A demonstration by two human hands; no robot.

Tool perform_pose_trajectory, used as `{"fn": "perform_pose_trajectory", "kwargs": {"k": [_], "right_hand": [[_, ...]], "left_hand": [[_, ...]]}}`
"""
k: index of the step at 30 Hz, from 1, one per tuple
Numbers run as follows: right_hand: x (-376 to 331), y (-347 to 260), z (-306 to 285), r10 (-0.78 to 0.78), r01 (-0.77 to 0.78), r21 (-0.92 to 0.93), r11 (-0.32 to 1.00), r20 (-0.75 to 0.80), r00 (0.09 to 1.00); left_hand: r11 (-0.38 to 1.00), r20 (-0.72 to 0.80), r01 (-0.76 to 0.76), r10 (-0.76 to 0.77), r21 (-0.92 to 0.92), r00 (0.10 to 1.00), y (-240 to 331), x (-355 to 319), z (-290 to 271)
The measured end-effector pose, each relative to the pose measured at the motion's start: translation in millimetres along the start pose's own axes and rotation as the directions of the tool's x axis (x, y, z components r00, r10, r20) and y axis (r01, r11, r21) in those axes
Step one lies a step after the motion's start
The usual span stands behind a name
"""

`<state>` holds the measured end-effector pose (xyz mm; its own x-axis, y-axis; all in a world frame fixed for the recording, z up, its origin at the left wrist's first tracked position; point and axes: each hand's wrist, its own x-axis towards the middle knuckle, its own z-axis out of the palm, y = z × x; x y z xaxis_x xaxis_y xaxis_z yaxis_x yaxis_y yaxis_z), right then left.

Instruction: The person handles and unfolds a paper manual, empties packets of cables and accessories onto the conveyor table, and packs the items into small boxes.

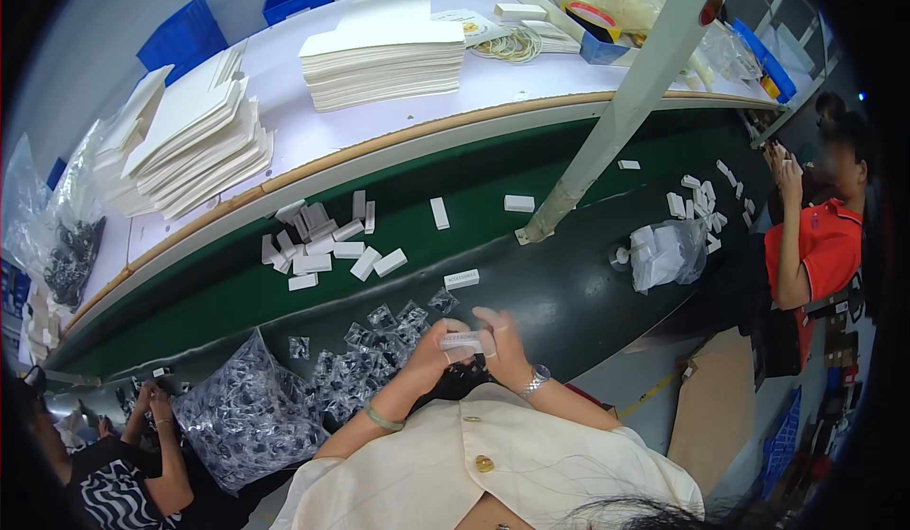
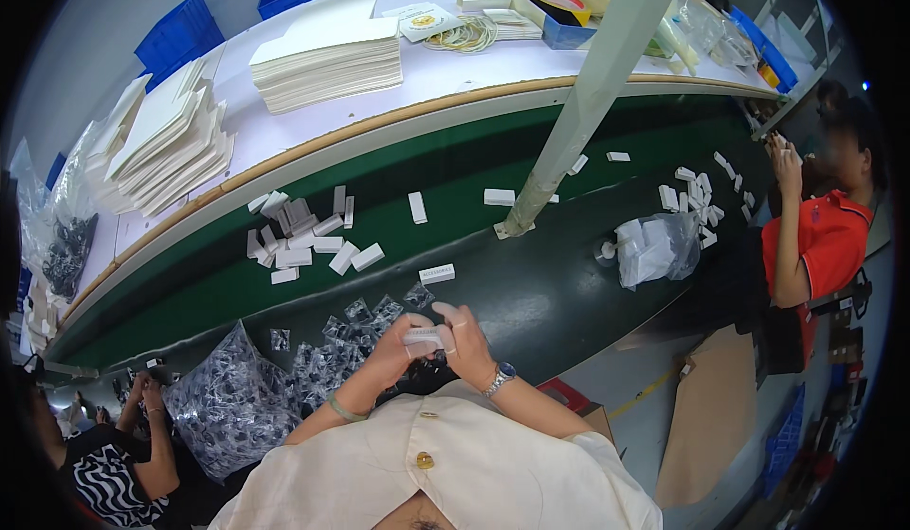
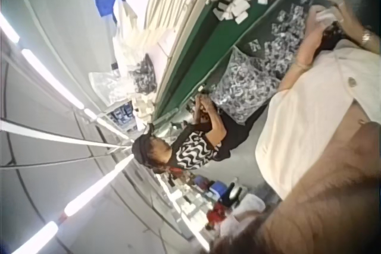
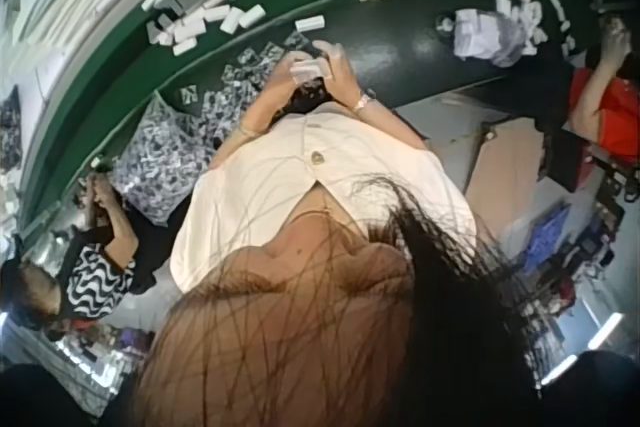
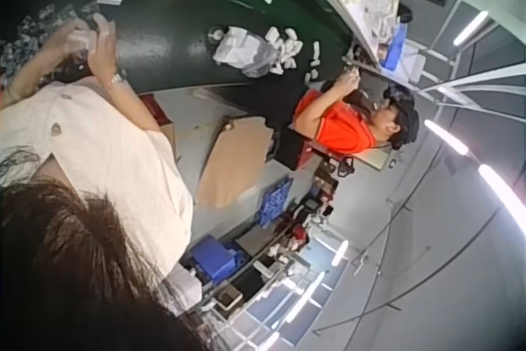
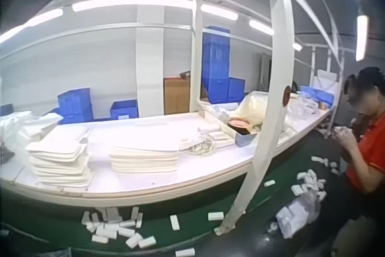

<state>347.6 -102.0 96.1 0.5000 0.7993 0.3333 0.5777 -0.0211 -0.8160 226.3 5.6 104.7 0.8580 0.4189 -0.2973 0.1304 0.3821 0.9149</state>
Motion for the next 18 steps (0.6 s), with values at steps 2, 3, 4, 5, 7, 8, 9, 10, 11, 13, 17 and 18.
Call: {"fn": "perform_pose_trajectory", "kwargs": {"k": [2, 3, 4, 5, 7, 8, 9, 10, 11, 13, 17, 18], "right_hand": [[2.6, 3.5, -0.2, -0.084, 0.086, -0.023, 0.996, 0.079, 0.993], [3.3, 6.0, 0.0, -0.117, 0.121, -0.035, 0.992, 0.1, 0.988], [3.9, 7.5, 0.4, -0.149, 0.155, -0.046, 0.987, 0.121, 0.981], [4.0, 8.1, -0.1, -0.145, 0.151, -0.046, 0.987, 0.123, 0.982], [10.4, -0.8, -0.3, -0.001, 0.004, -0.021, 1.0, 0.145, 0.989], [11.2, -1.7, 3.6, -0.002, 0.005, -0.018, 1.0, 0.15, 0.989], [12.0, -2.3, 7.9, 0.029, -0.029, 0.009, 1.0, 0.045, 0.999], [12.0, -1.8, 10.8, 0.063, -0.061, 0.039, 0.997, -0.059, 0.996], [9.3, 3.1, 13.0, 0.181, -0.175, 0.096, 0.98, -0.063, 0.981], [0.3, 15.3, 19.6, 0.188, -0.19, 0.037, 0.981, 0.043, 0.981], [0.3, 15.5, 24.2, 0.256, -0.262, -0.012, 0.965, 0.26, 0.931], [1.2, 17.5, 22.6, 0.246, -0.249, -0.024, 0.968, 0.284, 0.927]], "left_hand": [[0.901, 0.106, 0.173, -0.142, -0.399, 0.984, -16.9, 1.6, -5.0], [0.899, 0.107, 0.177, -0.146, -0.4, 0.983, -15.2, 1.2, -3.7], [0.888, 0.107, 0.19, -0.159, -0.419, 0.981, -12.2, -0.3, -1.8], [0.877, 0.107, 0.202, -0.172, -0.437, 0.979, -10.8, -0.6, -0.4], [0.89, 0.058, 0.147, -0.135, -0.431, 0.989, -16.2, 1.3, -1.6], [0.903, 0.015, 0.094, -0.096, -0.419, 0.995, -18.4, 2.1, -2.1], [0.903, 0.011, 0.091, -0.096, -0.421, 0.995, -17.4, 5.0, -2.3], [0.937, -0.101, 0.036, -0.075, -0.348, 0.992, -15.0, 9.0, -2.7], [0.964, -0.21, -0.012, -0.046, -0.267, 0.977, -13.6, 12.0, -3.0], [0.993, -0.285, -0.068, 0.037, -0.101, 0.958, -16.2, 15.5, -4.1], [0.868, -0.292, -0.192, 0.351, 0.457, 0.89, -25.2, 20.3, -11.5], [0.869, -0.291, -0.189, 0.347, 0.458, 0.891, -26.4, 22.0, -14.0]]}}
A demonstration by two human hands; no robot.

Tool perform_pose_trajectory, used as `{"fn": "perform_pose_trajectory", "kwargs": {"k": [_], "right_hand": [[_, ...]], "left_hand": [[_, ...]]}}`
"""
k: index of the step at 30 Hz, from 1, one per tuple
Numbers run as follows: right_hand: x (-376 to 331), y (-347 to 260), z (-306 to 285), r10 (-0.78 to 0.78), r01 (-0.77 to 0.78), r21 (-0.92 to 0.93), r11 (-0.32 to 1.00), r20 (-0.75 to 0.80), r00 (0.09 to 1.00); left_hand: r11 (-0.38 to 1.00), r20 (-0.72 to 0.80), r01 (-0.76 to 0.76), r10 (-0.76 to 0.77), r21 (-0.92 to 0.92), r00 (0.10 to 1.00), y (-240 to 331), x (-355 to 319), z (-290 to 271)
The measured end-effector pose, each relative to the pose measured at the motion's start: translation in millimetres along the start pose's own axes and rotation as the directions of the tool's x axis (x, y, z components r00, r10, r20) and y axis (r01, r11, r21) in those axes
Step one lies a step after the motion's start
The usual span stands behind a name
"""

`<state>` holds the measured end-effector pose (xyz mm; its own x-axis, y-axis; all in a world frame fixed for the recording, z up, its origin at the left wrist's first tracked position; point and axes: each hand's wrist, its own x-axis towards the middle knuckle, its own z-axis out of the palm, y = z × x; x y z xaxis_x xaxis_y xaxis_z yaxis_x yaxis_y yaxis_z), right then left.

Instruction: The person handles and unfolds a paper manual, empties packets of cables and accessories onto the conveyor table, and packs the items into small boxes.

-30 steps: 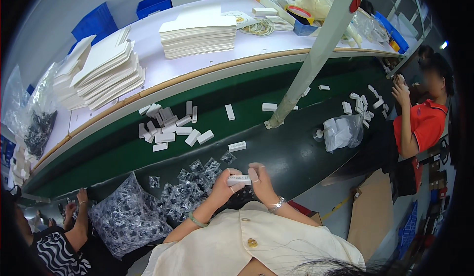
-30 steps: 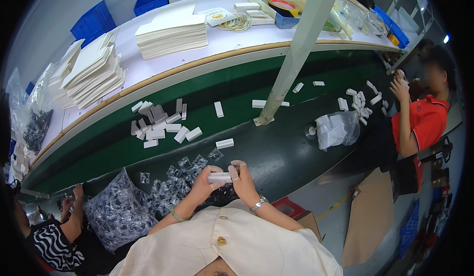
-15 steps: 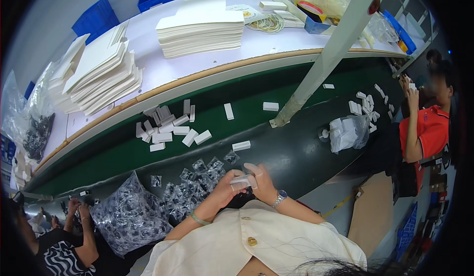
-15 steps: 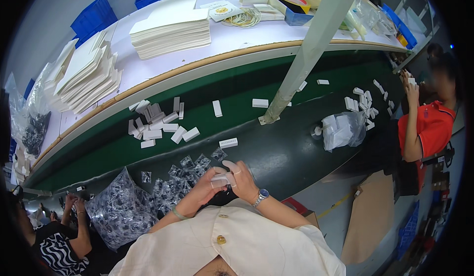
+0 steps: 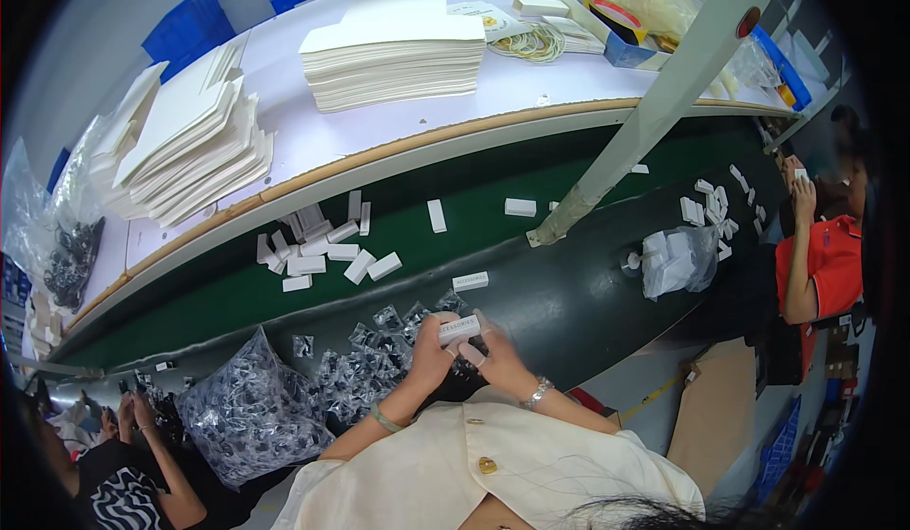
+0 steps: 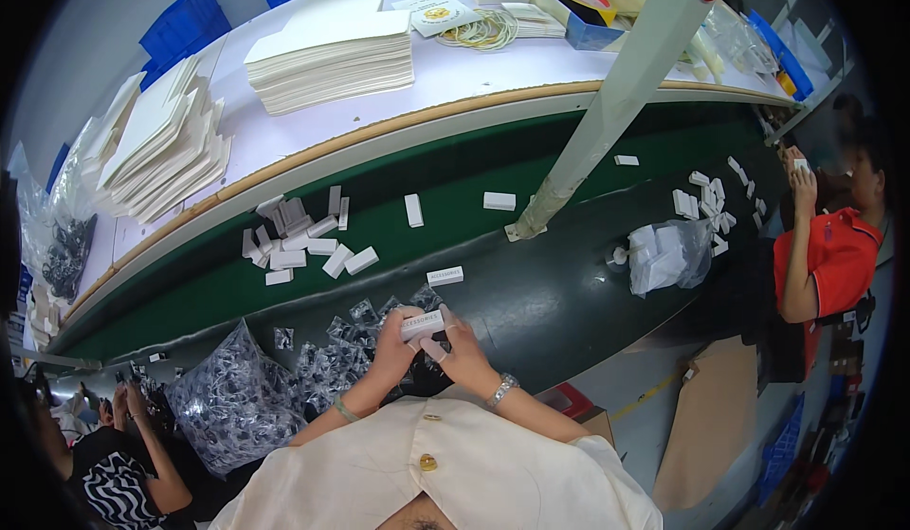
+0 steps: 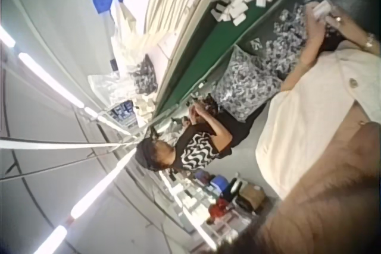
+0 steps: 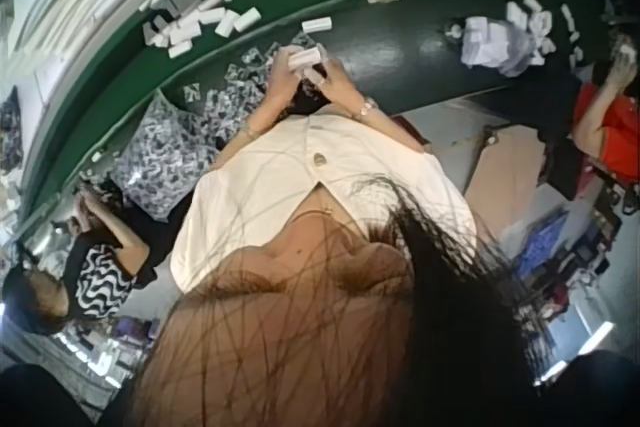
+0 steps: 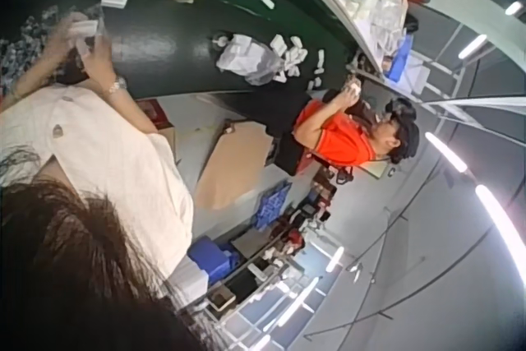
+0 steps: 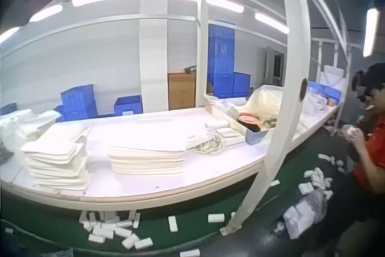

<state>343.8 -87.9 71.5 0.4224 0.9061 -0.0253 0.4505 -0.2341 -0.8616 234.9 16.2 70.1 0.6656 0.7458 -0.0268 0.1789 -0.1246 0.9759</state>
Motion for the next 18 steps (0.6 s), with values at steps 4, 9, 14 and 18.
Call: {"fn": "perform_pose_trajectory", "kwargs": {"k": [4, 9, 14, 18], "right_hand": [[10.5, 14.1, -17.8, 0.055, -0.049, -0.039, 0.998, 0.149, 0.987], [11.6, 65.6, -4.2, 0.16, -0.166, -0.072, 0.984, -0.077, 0.984], [-0.9, 76.8, 12.4, 0.143, -0.145, -0.083, 0.986, -0.023, 0.989], [12.9, 83.3, 20.3, 0.069, -0.079, -0.134, 0.988, -0.078, 0.995]], "left_hand": [[0.979, 0.158, -0.128, 0.102, 0.161, 0.982, -19.8, 19.2, -4.6], [0.97, 0.104, -0.139, 0.121, 0.198, 0.987, -58.7, 90.2, 4.2], [0.891, 0.018, -0.196, 0.207, 0.41, 0.978, -96.1, 146.4, 29.5], [0.818, 0.167, -0.211, 0.142, 0.535, 0.976, -101.8, 147.2, 41.5]]}}
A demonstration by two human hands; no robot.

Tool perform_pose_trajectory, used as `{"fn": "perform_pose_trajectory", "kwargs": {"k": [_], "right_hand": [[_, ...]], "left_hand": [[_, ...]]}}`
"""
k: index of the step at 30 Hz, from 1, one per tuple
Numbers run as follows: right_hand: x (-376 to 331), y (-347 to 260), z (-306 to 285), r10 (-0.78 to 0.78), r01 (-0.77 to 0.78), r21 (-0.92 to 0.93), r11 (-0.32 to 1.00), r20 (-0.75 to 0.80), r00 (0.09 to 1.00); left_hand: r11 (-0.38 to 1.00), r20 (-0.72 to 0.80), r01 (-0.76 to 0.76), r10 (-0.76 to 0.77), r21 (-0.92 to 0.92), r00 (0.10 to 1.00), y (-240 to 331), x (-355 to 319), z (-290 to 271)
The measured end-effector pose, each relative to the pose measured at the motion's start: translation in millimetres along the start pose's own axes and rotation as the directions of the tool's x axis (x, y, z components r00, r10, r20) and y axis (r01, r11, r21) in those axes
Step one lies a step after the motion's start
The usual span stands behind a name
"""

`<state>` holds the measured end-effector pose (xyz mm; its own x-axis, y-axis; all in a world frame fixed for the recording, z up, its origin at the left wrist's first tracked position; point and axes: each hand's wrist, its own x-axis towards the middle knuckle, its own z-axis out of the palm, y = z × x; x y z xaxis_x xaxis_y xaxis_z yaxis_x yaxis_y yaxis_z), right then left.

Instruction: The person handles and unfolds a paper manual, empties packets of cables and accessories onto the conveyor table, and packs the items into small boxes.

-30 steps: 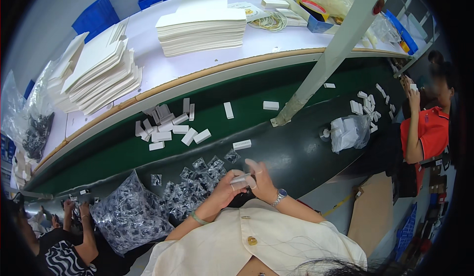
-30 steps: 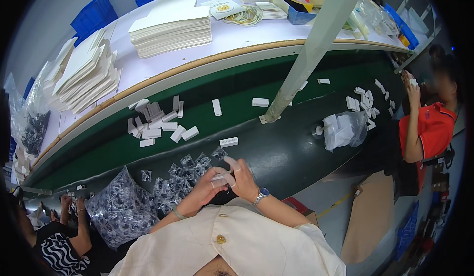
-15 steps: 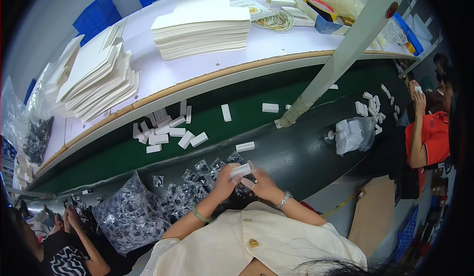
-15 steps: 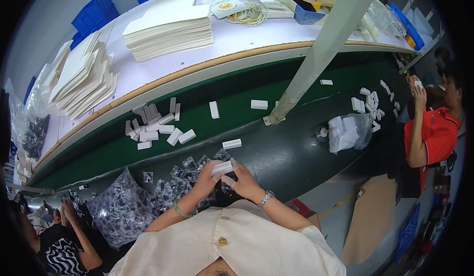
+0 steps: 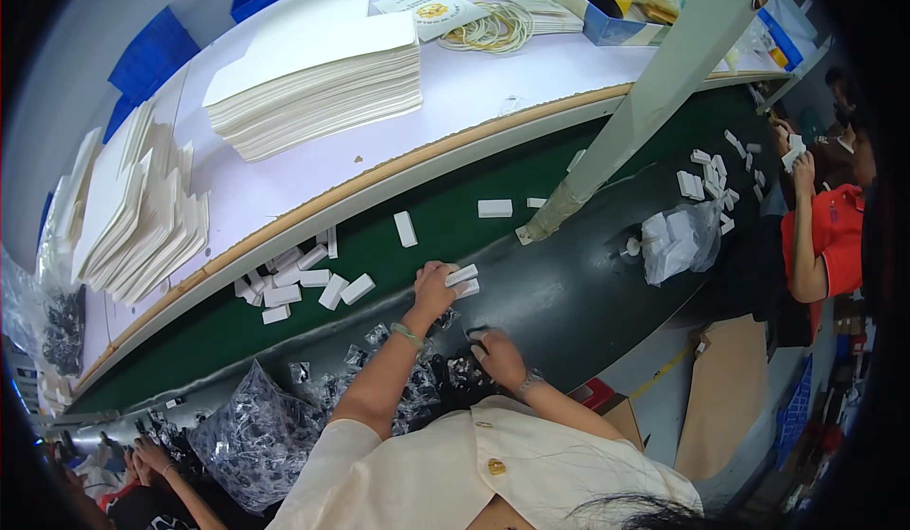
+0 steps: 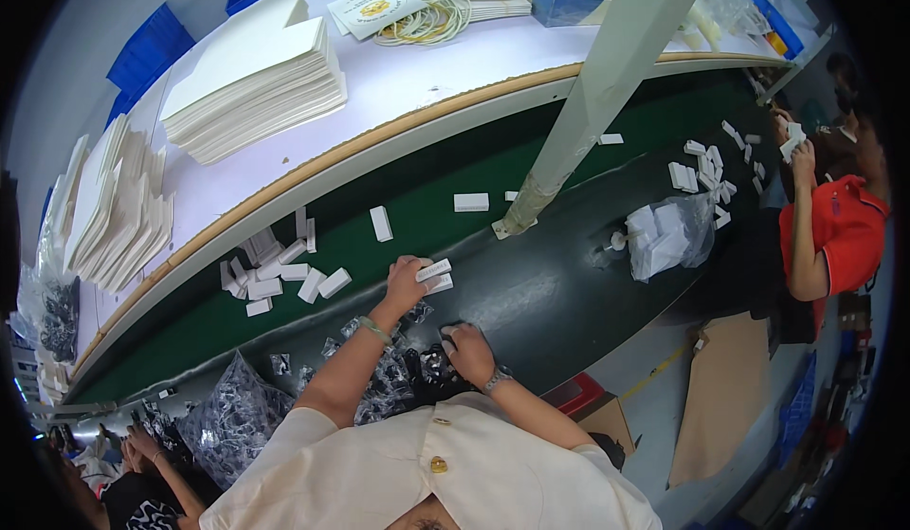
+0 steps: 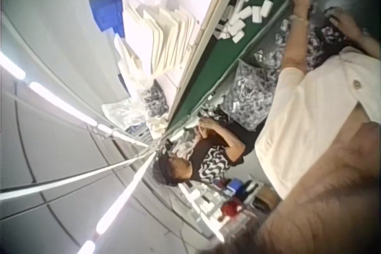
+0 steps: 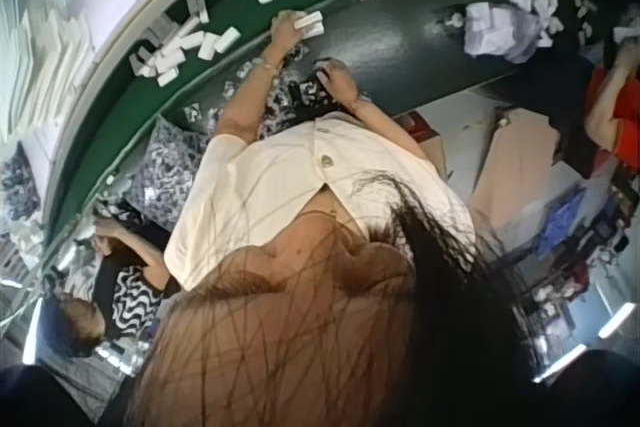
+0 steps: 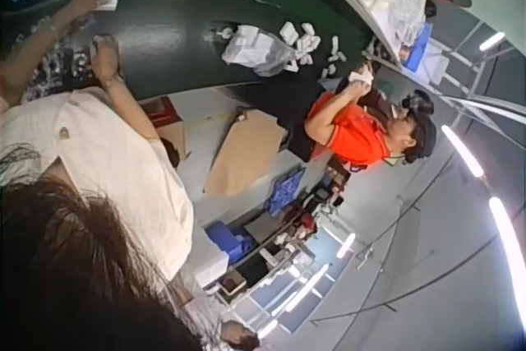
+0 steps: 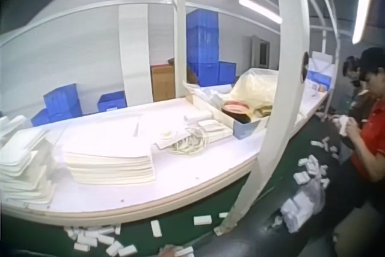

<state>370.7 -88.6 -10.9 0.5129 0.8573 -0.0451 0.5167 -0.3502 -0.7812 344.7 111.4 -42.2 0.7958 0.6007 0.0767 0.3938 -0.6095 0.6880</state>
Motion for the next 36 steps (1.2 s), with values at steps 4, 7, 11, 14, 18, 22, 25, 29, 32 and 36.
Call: {"fn": "perform_pose_trajectory", "kwargs": {"k": [4, 7, 11, 14, 18, 22, 25, 29, 32, 36], "right_hand": [[28.1, -7.9, 4.6, -0.063, 0.06, -0.1, 0.993, -0.024, 0.998], [45.3, 0.4, 24.7, -0.206, 0.203, -0.326, 0.924, 0.024, 0.978], [49.1, 13.2, 40.0, -0.128, 0.159, -0.394, 0.905, 0.105, 0.986], [40.3, 7.8, 38.9, -0.271, 0.258, -0.243, 0.935, -0.023, 0.962], [26.3, -8.7, 41.0, 0.061, -0.053, 0.353, 0.934, -0.011, 0.998], [21.9, -24.8, 27.4, 0.084, -0.178, 0.491, 0.853, 0.207, 0.975], [18.7, -9.0, 14.5, 0.077, -0.099, 0.371, 0.923, 0.073, 0.994], [-2.7, 21.6, 16.2, -0.029, 0.053, -0.223, 0.973, 0.111, 0.993], [-11.2, 4.0, 20.7, -0.063, 0.098, -0.342, 0.934, 0.111, 0.992], [-10.9, 8.8, 20.5, -0.097, 0.147, -0.421, 0.895, 0.139, 0.986]], "left_hand": [[0.995, -0.106, -0.073, 0.065, -0.072, 0.992, -3.5, -13.3, -19.7], [0.995, -0.151, -0.055, 0.041, -0.088, 0.988, -8.5, -47.2, -37.6], [0.985, -0.097, 0.078, -0.093, -0.154, 0.991, -3.4, -93.5, -50.7], [0.983, -0.109, 0.061, -0.081, -0.174, 0.991, -0.1, -118.8, -54.7], [0.402, 0.336, 0.484, -0.386, -0.777, 0.859, 13.4, -134.3, -51.8], [0.212, 0.359, 0.463, -0.392, -0.86, 0.847, 27.9, -143.8, -55.4], [0.206, 0.329, 0.468, -0.479, -0.859, 0.814, 30.6, -149.6, -67.3], [0.243, 0.358, 0.538, -0.523, -0.808, 0.774, 28.5, -165.0, -83.2], [0.237, 0.315, 0.479, -0.503, -0.845, 0.805, 25.5, -180.3, -81.6], [0.196, 0.306, 0.434, -0.465, -0.879, 0.831, 37.7, -187.4, -81.4]]}}
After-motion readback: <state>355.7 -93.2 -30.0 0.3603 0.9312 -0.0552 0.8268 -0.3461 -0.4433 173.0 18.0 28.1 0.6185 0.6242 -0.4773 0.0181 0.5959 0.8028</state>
